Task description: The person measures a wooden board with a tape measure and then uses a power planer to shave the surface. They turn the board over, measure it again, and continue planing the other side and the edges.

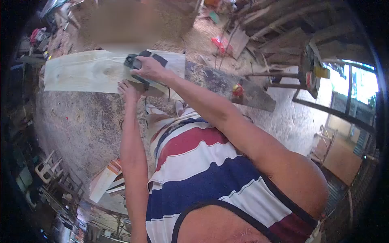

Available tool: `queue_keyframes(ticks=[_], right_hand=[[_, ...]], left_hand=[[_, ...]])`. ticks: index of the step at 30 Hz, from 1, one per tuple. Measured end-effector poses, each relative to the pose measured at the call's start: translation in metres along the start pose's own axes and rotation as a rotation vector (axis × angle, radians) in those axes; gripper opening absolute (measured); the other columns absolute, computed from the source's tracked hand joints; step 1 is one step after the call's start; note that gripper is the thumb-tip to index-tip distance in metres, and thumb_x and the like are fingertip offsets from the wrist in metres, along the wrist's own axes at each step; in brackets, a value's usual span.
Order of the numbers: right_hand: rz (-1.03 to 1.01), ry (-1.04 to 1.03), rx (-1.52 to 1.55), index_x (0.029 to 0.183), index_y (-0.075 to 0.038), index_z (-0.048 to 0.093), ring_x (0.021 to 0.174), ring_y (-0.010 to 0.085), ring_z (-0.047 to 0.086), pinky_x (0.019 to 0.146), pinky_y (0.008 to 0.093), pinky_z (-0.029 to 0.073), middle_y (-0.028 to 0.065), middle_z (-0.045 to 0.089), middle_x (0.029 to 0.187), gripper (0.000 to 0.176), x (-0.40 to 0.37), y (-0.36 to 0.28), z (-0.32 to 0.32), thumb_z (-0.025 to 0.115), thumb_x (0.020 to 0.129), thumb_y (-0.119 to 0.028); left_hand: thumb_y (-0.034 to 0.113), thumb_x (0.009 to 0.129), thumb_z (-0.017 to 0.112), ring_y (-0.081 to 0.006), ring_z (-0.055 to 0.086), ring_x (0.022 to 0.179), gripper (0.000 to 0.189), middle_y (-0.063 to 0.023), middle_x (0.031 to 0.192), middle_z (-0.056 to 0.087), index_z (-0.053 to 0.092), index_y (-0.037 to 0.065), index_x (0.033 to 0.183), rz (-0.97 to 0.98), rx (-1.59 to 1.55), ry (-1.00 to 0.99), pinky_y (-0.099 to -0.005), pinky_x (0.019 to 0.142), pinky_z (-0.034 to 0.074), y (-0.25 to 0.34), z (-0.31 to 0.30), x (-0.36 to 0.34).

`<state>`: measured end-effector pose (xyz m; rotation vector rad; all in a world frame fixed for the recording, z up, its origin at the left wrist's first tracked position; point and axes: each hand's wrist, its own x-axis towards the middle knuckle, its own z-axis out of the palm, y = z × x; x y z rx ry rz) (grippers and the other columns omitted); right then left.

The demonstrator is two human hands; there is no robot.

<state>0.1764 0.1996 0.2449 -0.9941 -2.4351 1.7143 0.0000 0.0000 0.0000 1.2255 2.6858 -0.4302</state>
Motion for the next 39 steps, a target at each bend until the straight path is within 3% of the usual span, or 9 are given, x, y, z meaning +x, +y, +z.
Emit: queue_keyframes(ticks=[2,4,12,13,17,23,31,37,39], right_hand=[[-0.054,0.202,0.032,0.135,-0.005,0.062,0.122,0.0452,0.062,0.103,0.0525,0.051,0.0278,0.064,0.129,0.066,-0.020,-0.040,0.017,0.076,0.090,-0.050],[-0.070,0.407,-0.212,0.125,-0.002,0.065,0.117,0.0453,0.062,0.102,0.0524,0.051,0.0265,0.066,0.121,0.058,-0.083,0.050,-0.063,0.074,0.091,-0.048],[0.788,0.130,-0.567,0.139,0.001,0.060,0.121,0.0463,0.064,0.103,0.0496,0.052,0.0271,0.069,0.128,0.071,-0.324,0.332,-0.153,0.076,0.089,-0.046],[0.527,0.266,-0.561,0.142,0.003,0.055,0.124,0.0457,0.063,0.104,0.0496,0.051,0.0287,0.066,0.132,0.076,-0.339,0.386,-0.143,0.078,0.088,-0.046],[0.563,0.394,-0.658,0.135,0.004,0.057,0.112,0.0472,0.066,0.099,0.0516,0.052,0.0299,0.067,0.118,0.061,-0.338,0.361,-0.121,0.077,0.086,-0.025],[0.532,0.346,-0.158,0.139,0.002,0.051,0.117,0.0385,0.059,0.100,0.0452,0.050,0.0230,0.056,0.130,0.076,-0.294,0.308,-0.133,0.086,0.078,-0.027],[-0.143,-0.060,-0.239,0.131,0.000,0.056,0.110,0.0389,0.062,0.100,0.0474,0.049,0.0215,0.060,0.121,0.067,-0.196,0.016,-0.048,0.089,0.075,-0.015],[-0.439,-0.427,-0.164,0.137,-0.001,0.055,0.119,0.0320,0.062,0.095,0.0421,0.054,0.0178,0.057,0.132,0.053,-0.133,-0.034,0.050,0.077,0.092,-0.017],[-0.167,-0.584,0.223,0.129,0.002,0.064,0.104,0.0205,0.069,0.084,0.0328,0.056,0.0103,0.069,0.117,0.035,-0.124,-0.045,0.077,0.068,0.099,-0.016]], left_hand=[[0.047,0.079,0.085,-0.0588,0.006,0.157,0.127,-0.0337,0.171,0.008,0.007,0.000,0.167,-0.020,-0.278,-0.218,-0.0645,0.128,0.013,-0.047,-0.143,-0.046],[0.051,0.075,0.089,-0.0582,0.012,0.156,0.133,-0.0346,0.169,0.015,0.008,-0.005,0.166,0.029,-0.360,-0.215,-0.0608,0.128,0.018,0.072,-0.098,-0.039],[0.060,0.063,0.093,-0.0492,0.016,0.158,0.136,-0.0337,0.166,0.028,0.029,-0.013,0.158,-0.034,-0.407,-0.141,-0.0561,0.132,0.008,0.063,-0.113,-0.049],[0.061,0.061,0.093,-0.0489,0.011,0.160,0.139,-0.0319,0.169,0.025,0.027,-0.012,0.160,-0.009,-0.179,-0.185,-0.0583,0.132,0.004,0.065,-0.139,-0.050],[0.052,0.068,0.092,-0.0468,0.009,0.161,0.128,-0.0280,0.171,0.023,0.027,-0.007,0.162,-0.079,-0.173,-0.031,-0.0636,0.130,0.004,0.071,-0.100,-0.044],[0.041,0.077,0.087,-0.0500,0.045,0.144,0.095,-0.0266,0.157,0.047,0.046,0.005,0.155,-0.165,-0.973,0.016,-0.0550,0.116,0.045,0.077,-0.148,-0.102],[0.066,0.098,0.065,-0.0257,0.069,0.111,0.070,-0.0132,0.125,0.073,0.068,0.008,0.137,-0.108,-2.069,-0.674,-0.0429,0.087,0.057,0.109,-0.224,-0.203],[0.046,0.105,0.063,-0.0158,0.069,0.093,0.047,-0.0061,0.106,0.073,0.071,0.009,0.132,0.040,-2.044,-0.062,-0.0321,0.073,0.058,0.048,-0.162,-0.187],[0.041,0.102,0.068,-0.0132,0.068,0.081,0.040,-0.0032,0.095,0.073,0.074,0.012,0.129,-0.039,-1.868,0.130,-0.0310,0.069,0.056,0.021,-0.140,-0.208]])
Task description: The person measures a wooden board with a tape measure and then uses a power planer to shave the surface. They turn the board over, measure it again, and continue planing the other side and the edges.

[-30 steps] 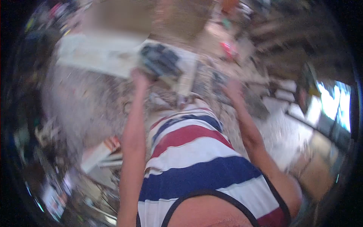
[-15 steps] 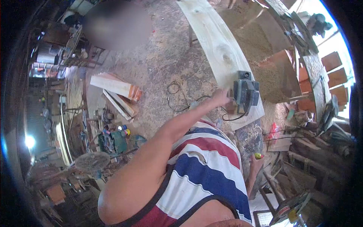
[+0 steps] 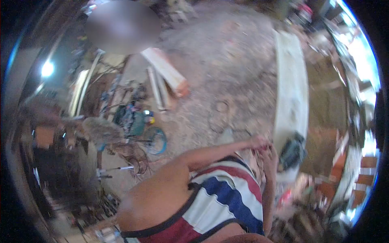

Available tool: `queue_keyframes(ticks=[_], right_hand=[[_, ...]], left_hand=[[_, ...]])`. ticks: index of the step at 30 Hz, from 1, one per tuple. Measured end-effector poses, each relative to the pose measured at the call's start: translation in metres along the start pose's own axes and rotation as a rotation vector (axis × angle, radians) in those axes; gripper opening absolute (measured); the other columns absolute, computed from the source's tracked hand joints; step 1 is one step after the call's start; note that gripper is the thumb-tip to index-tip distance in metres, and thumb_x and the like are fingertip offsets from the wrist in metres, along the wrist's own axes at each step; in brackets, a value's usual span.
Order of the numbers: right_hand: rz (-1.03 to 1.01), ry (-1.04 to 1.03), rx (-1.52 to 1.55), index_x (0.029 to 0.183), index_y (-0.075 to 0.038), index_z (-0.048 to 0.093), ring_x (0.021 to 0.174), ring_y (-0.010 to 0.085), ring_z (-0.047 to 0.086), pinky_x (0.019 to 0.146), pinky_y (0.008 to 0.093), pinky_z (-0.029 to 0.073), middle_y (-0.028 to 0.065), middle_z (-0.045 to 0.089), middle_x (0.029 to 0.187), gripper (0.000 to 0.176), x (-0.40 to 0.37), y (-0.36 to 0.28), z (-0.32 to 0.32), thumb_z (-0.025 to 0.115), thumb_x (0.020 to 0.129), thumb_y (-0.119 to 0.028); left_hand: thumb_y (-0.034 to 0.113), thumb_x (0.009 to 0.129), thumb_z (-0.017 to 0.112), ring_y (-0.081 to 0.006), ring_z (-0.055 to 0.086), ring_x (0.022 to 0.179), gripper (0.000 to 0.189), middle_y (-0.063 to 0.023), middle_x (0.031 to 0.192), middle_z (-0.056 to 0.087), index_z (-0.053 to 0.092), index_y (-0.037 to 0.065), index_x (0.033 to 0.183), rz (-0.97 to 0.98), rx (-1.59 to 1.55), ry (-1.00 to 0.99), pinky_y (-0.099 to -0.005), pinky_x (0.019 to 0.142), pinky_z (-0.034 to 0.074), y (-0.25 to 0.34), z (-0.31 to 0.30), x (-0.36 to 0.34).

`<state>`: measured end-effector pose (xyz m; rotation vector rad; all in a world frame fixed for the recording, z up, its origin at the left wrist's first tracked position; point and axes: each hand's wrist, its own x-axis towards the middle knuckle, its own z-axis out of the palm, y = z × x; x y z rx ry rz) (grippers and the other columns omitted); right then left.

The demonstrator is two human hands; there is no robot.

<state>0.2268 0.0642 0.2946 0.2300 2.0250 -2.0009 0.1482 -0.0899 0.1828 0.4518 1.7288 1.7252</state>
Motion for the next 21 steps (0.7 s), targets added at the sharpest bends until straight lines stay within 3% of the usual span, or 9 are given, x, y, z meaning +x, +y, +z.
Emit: queue_keyframes(ticks=[2,3,5,6,9,12,15,18,21], right_hand=[[0.134,-0.073,0.079,0.126,0.004,0.068,0.091,0.0151,0.070,0.078,0.0280,0.055,0.0075,0.074,0.103,0.033,0.013,-0.012,0.012,0.065,0.099,-0.014],[0.193,-0.108,0.153,0.125,0.005,0.069,0.088,0.0148,0.071,0.077,0.0269,0.055,0.0074,0.075,0.098,0.033,0.020,-0.012,0.019,0.064,0.100,-0.015],[0.219,-0.052,0.176,0.129,0.007,0.067,0.080,0.0136,0.069,0.068,0.0258,0.053,0.0067,0.073,0.087,0.036,0.031,-0.008,0.042,0.064,0.098,-0.012],[0.222,-0.106,0.134,0.129,0.005,0.068,0.077,0.0134,0.067,0.065,0.0265,0.052,0.0068,0.072,0.088,0.036,0.039,-0.003,0.047,0.064,0.098,-0.013],[0.306,-0.179,0.040,0.129,0.003,0.069,0.066,0.0121,0.059,0.057,0.0276,0.050,0.0061,0.068,0.087,0.040,0.055,0.001,0.073,0.066,0.092,-0.010],[0.382,-0.181,0.079,0.130,0.005,0.065,0.067,0.0108,0.059,0.055,0.0258,0.046,0.0048,0.066,0.083,0.042,0.070,-0.012,0.098,0.066,0.090,-0.008],[0.309,-0.215,0.125,0.133,0.004,0.063,0.066,0.0112,0.059,0.055,0.0267,0.047,0.0040,0.066,0.084,0.046,0.099,0.009,0.091,0.068,0.089,-0.010],[0.282,-0.121,-0.010,0.136,0.003,0.060,0.066,0.0100,0.058,0.056,0.0264,0.048,0.0021,0.065,0.083,0.050,0.113,-0.033,0.074,0.071,0.089,-0.011],[0.310,-0.042,0.126,0.132,0.004,0.062,0.068,0.0087,0.060,0.059,0.0265,0.050,0.0009,0.065,0.083,0.046,0.120,-0.058,0.051,0.071,0.089,-0.011]], left_hand=[[0.041,0.099,0.072,-0.0129,0.067,0.075,0.042,-0.0042,0.091,0.074,0.074,0.013,0.129,-0.224,-0.190,0.098,-0.0326,0.068,0.056,-0.031,-0.024,-0.016],[0.045,0.100,0.070,-0.0148,0.070,0.081,0.047,-0.0055,0.094,0.075,0.072,0.011,0.132,-0.015,-0.098,0.031,-0.0321,0.069,0.056,-0.032,-0.035,-0.027],[0.049,0.100,0.068,-0.0177,0.072,0.089,0.053,-0.0077,0.101,0.076,0.070,0.008,0.133,-0.075,0.126,0.000,-0.0332,0.075,0.057,0.042,-0.062,-0.062],[0.049,0.099,0.069,-0.0186,0.072,0.091,0.054,-0.0085,0.103,0.076,0.070,0.007,0.132,-0.339,0.239,0.051,-0.0350,0.080,0.056,0.111,-0.065,-0.092],[0.044,0.097,0.068,-0.0167,0.068,0.073,0.047,-0.0082,0.090,0.074,0.070,0.011,0.131,-0.130,0.274,0.174,-0.0346,0.069,0.055,0.032,-0.095,-0.106],[0.040,0.097,0.065,-0.0191,0.072,0.079,0.044,-0.0114,0.093,0.076,0.070,0.011,0.130,-0.110,0.298,0.108,-0.0377,0.072,0.057,0.039,-0.134,-0.137],[0.036,0.098,0.058,-0.0235,0.075,0.084,0.040,-0.0133,0.098,0.076,0.071,0.011,0.128,-0.235,0.348,0.037,-0.0405,0.074,0.058,0.051,-0.175,-0.157],[0.031,0.100,0.050,-0.0274,0.070,0.092,0.039,-0.0124,0.101,0.073,0.067,0.015,0.131,-0.393,0.628,-0.032,-0.0433,0.082,0.054,0.079,-0.216,-0.170],[0.034,0.097,0.055,-0.0296,0.075,0.094,0.040,-0.0139,0.102,0.077,0.072,0.010,0.123,-0.364,0.517,-0.009,-0.0462,0.082,0.057,0.029,-0.249,-0.179]])
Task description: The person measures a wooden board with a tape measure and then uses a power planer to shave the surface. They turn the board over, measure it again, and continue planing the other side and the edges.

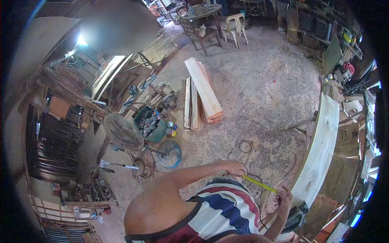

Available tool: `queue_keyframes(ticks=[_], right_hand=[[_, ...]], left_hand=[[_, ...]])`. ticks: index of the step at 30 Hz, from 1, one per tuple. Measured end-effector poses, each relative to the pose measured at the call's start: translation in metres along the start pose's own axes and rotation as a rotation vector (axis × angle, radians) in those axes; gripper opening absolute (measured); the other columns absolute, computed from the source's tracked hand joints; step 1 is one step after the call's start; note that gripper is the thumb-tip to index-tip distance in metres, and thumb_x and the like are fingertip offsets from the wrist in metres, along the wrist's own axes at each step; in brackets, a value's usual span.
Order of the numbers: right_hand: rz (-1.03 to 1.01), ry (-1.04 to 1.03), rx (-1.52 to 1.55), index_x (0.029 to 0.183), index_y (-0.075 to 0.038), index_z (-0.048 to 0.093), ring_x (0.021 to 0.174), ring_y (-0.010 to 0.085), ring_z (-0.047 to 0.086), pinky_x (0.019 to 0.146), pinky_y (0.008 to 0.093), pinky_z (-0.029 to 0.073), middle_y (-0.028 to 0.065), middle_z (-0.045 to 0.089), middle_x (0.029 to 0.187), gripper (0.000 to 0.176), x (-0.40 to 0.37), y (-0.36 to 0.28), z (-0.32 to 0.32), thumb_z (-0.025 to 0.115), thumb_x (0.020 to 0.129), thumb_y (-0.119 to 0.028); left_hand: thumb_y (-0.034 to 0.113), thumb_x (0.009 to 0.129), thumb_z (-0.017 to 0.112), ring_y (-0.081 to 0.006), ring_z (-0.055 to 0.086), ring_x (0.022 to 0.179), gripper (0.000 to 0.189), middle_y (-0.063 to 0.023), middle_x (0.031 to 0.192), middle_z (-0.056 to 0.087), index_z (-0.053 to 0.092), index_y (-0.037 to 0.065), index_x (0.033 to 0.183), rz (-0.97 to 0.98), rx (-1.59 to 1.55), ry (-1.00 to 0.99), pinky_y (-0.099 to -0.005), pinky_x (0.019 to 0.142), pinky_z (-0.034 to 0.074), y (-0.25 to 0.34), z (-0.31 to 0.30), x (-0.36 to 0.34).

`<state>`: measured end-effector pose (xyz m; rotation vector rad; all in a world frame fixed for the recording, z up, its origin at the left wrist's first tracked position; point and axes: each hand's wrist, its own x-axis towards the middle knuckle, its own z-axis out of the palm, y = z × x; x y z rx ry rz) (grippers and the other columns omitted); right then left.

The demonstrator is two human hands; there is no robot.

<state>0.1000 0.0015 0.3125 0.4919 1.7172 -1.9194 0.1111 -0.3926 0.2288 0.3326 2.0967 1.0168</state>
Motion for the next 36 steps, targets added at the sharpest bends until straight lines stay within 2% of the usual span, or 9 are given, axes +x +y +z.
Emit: queue_keyframes(ticks=[3,9,12,15,18,21,26,32,36], right_hand=[[0.005,-0.040,0.066,0.134,0.005,0.062,0.071,0.0080,0.062,0.060,0.0268,0.051,0.0023,0.067,0.087,0.048,0.010,0.000,-0.004,0.074,0.092,-0.015],[0.013,0.159,-0.015,0.143,0.005,0.055,0.076,0.0155,0.065,0.063,0.0275,0.053,0.0051,0.064,0.100,0.052,0.029,-0.002,-0.002,0.068,0.102,-0.026],[-0.334,0.518,-0.488,0.147,0.003,0.055,0.092,0.0196,0.069,0.076,0.0317,0.055,0.0150,0.069,0.114,0.066,0.069,0.082,-0.087,0.074,0.098,-0.038],[-0.250,1.124,-1.749,0.151,0.006,0.046,0.097,0.0271,0.071,0.074,0.0404,0.057,0.0202,0.067,0.118,0.070,0.096,0.151,-0.168,0.067,0.101,-0.039],[-0.004,0.681,-1.842,0.152,0.010,0.039,0.094,0.0348,0.072,0.072,0.0449,0.058,0.0262,0.066,0.116,0.072,0.131,0.205,-0.201,0.059,0.103,-0.038],[0.029,0.814,-1.918,0.147,0.009,0.048,0.092,0.0379,0.075,0.074,0.0486,0.059,0.0300,0.070,0.115,0.065,0.132,0.202,-0.158,0.057,0.102,-0.038],[0.235,0.695,-1.695,0.137,0.007,0.061,0.093,0.0425,0.075,0.078,0.0513,0.059,0.0303,0.071,0.118,0.060,0.142,0.169,-0.142,0.062,0.099,-0.040],[0.453,0.034,-1.472,0.133,0.006,0.065,0.095,0.0458,0.074,0.086,0.0518,0.059,0.0293,0.068,0.128,0.059,0.149,0.088,-0.178,0.064,0.099,-0.042],[0.081,0.171,-1.089,0.138,0.009,0.061,0.113,0.0448,0.069,0.095,0.0526,0.054,0.0334,0.066,0.129,0.069,0.219,0.037,-0.196,0.066,0.100,-0.048]], left_hand=[[0.038,0.097,0.056,-0.0329,0.074,0.099,0.042,-0.0156,0.105,0.077,0.072,0.008,0.122,-0.140,-0.048,-0.154,-0.0496,0.086,0.056,0.047,-0.028,-0.020],[0.039,0.097,0.056,-0.0339,0.070,0.078,0.036,-0.0174,0.092,0.073,0.071,0.010,0.112,-0.122,0.060,0.078,-0.0499,0.073,0.053,0.034,-0.003,0.000],[0.037,0.096,0.057,-0.0351,0.070,0.078,0.033,-0.0172,0.089,0.073,0.071,0.009,0.107,-0.135,0.055,0.235,-0.0507,0.072,0.053,0.021,0.003,0.006],[0.034,0.095,0.057,-0.0330,0.071,0.079,0.030,-0.0162,0.088,0.073,0.070,0.007,0.102,-0.326,-0.032,0.200,-0.0492,0.071,0.053,0.020,-0.014,0.026],[0.035,0.094,0.059,-0.0264,0.070,0.076,0.030,-0.0124,0.084,0.071,0.069,0.007,0.097,-0.275,-0.155,0.221,-0.0448,0.067,0.053,-0.022,-0.014,0.070],[0.036,0.095,0.061,-0.0197,0.066,0.073,0.031,-0.0072,0.079,0.069,0.068,0.007,0.093,-0.070,-0.224,0.213,-0.0402,0.064,0.051,-0.066,-0.016,0.124],[0.038,0.098,0.064,-0.0163,0.069,0.073,0.029,-0.0034,0.078,0.072,0.071,0.011,0.091,-0.213,-0.214,0.230,-0.0361,0.065,0.052,0.005,-0.080,0.167],[0.037,0.100,0.063,-0.0161,0.070,0.073,0.029,-0.0040,0.081,0.074,0.073,0.011,0.096,-0.300,-0.239,0.244,-0.0354,0.066,0.053,0.066,-0.136,0.237],[0.035,0.098,0.061,-0.0141,0.067,0.080,0.034,-0.0046,0.091,0.074,0.071,0.004,0.109,-0.192,-0.490,0.173,-0.0326,0.069,0.053,0.084,-0.143,0.274]])
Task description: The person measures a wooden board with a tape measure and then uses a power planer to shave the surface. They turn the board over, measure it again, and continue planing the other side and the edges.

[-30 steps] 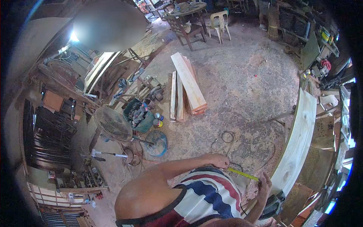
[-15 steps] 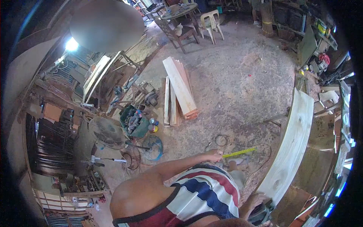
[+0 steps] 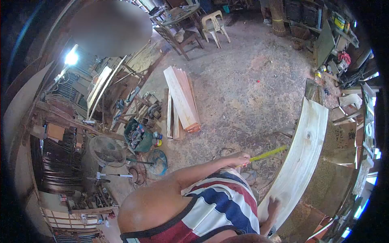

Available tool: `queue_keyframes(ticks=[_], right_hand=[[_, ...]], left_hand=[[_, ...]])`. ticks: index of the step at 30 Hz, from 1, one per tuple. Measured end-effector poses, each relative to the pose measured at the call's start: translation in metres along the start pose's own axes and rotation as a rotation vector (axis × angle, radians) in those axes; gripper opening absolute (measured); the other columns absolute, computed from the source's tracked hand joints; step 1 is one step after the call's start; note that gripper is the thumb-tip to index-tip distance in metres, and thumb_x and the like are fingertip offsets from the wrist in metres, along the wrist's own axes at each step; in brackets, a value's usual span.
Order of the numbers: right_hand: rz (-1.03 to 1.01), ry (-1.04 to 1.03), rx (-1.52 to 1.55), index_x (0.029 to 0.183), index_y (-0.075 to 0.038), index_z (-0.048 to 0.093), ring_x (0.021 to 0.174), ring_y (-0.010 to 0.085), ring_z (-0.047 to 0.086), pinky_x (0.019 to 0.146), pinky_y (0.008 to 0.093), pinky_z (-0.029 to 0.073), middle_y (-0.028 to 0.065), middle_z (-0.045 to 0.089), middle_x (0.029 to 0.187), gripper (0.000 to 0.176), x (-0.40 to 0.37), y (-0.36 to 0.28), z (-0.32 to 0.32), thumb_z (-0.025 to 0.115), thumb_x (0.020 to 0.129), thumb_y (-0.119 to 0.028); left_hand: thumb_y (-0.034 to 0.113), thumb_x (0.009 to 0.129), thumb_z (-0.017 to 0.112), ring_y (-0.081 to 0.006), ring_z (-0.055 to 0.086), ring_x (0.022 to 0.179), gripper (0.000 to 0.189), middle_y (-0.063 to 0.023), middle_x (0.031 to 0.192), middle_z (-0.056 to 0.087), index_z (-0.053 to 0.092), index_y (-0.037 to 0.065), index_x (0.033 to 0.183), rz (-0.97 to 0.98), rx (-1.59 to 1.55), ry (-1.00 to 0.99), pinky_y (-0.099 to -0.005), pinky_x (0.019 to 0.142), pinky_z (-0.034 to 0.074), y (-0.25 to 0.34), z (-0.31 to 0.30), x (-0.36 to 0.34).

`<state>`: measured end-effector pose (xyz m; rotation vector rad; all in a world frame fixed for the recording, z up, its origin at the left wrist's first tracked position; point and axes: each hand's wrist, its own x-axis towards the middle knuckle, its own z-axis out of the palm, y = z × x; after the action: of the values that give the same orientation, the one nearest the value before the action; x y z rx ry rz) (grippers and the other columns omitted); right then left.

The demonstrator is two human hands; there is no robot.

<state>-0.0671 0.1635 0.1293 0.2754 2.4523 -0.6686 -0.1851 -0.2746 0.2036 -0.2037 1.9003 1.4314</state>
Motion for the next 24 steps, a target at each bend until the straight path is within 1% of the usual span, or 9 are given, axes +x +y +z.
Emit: queue_keyframes(ticks=[1,3,6,9,11,14,17,20,24], right_hand=[[-0.083,0.138,0.170,0.140,0.010,0.059,0.113,0.0405,0.069,0.094,0.0499,0.055,0.0319,0.068,0.127,0.070,0.002,-0.054,-0.032,0.066,0.101,-0.048],[-0.160,0.027,0.784,0.132,0.006,0.060,0.090,0.0313,0.075,0.072,0.0426,0.060,0.0213,0.072,0.119,0.056,0.014,-0.141,-0.073,0.063,0.106,-0.044],[-0.141,-0.236,1.172,0.127,0.006,0.062,0.090,0.0205,0.074,0.071,0.0329,0.061,0.0188,0.073,0.113,0.051,0.047,-0.190,-0.084,0.061,0.108,-0.041],[-0.193,-0.113,1.082,0.121,0.007,0.062,0.086,0.0228,0.075,0.070,0.0322,0.063,0.0205,0.073,0.104,0.050,0.073,-0.194,-0.070,0.061,0.108,-0.041],[-0.160,-0.192,1.197,0.119,0.007,0.063,0.082,0.0244,0.076,0.069,0.0341,0.064,0.0197,0.072,0.099,0.049,0.067,-0.193,-0.076,0.062,0.108,-0.041],[-0.092,-0.188,1.305,0.119,0.009,0.063,0.079,0.0261,0.076,0.068,0.0358,0.067,0.0203,0.072,0.097,0.050,0.053,-0.204,-0.086,0.062,0.108,-0.040],[-0.095,-0.088,1.386,0.122,0.011,0.061,0.079,0.0266,0.077,0.069,0.0354,0.068,0.0222,0.072,0.099,0.052,0.063,-0.193,-0.099,0.060,0.109,-0.039],[-0.048,-0.073,1.418,0.124,0.013,0.060,0.080,0.0261,0.077,0.069,0.0340,0.068,0.0228,0.073,0.101,0.054,0.065,-0.192,-0.118,0.059,0.109,-0.039],[-0.063,-0.188,1.377,0.120,0.007,0.067,0.083,0.0265,0.076,0.068,0.0348,0.060,0.0159,0.072,0.097,0.055,0.074,-0.209,-0.104,0.060,0.108,-0.046]], left_hand=[[0.034,0.097,0.061,-0.0140,0.067,0.081,0.034,-0.0046,0.092,0.074,0.071,0.004,0.110,0.036,0.001,-0.023,-0.0324,0.069,0.053,0.008,0.004,0.009],[0.032,0.096,0.060,-0.0205,0.069,0.081,0.035,-0.0074,0.092,0.075,0.072,0.004,0.113,0.065,0.123,-0.038,-0.0386,0.071,0.055,0.012,0.023,0.033],[0.033,0.095,0.059,-0.0283,0.073,0.085,0.036,-0.0136,0.095,0.076,0.072,0.006,0.116,0.110,0.349,-0.084,-0.0464,0.073,0.056,0.066,0.036,0.020],[0.035,0.093,0.058,-0.0361,0.074,0.093,0.040,-0.0193,0.101,0.076,0.072,0.009,0.120,0.053,0.501,-0.099,-0.0519,0.081,0.056,0.104,0.031,-0.005],[0.036,0.093,0.058,-0.0398,0.073,0.098,0.041,-0.0215,0.104,0.076,0.073,0.011,0.121,0.046,0.478,-0.053,-0.0544,0.085,0.055,0.104,0.025,-0.010],[0.033,0.094,0.058,-0.0342,0.074,0.095,0.040,-0.0189,0.101,0.076,0.072,0.009,0.122,0.125,0.588,-0.068,-0.0508,0.083,0.055,0.092,0.013,0.003],[0.036,0.094,0.060,-0.0319,0.074,0.088,0.042,-0.0160,0.098,0.076,0.071,0.010,0.124,0.067,0.699,-0.091,-0.0486,0.077,0.055,0.126,-0.002,-0.010],[0.042,0.093,0.061,-0.0290,0.073,0.081,0.045,-0.0134,0.093,0.075,0.070,0.012,0.126,0.023,0.537,-0.240,-0.0462,0.070,0.056,0.139,-0.020,0.003],[0.045,0.094,0.058,-0.0285,0.072,0.077,0.048,-0.0135,0.090,0.074,0.068,0.007,0.121,0.020,0.391,-0.224,-0.0457,0.066,0.055,0.141,-0.004,0.020]])
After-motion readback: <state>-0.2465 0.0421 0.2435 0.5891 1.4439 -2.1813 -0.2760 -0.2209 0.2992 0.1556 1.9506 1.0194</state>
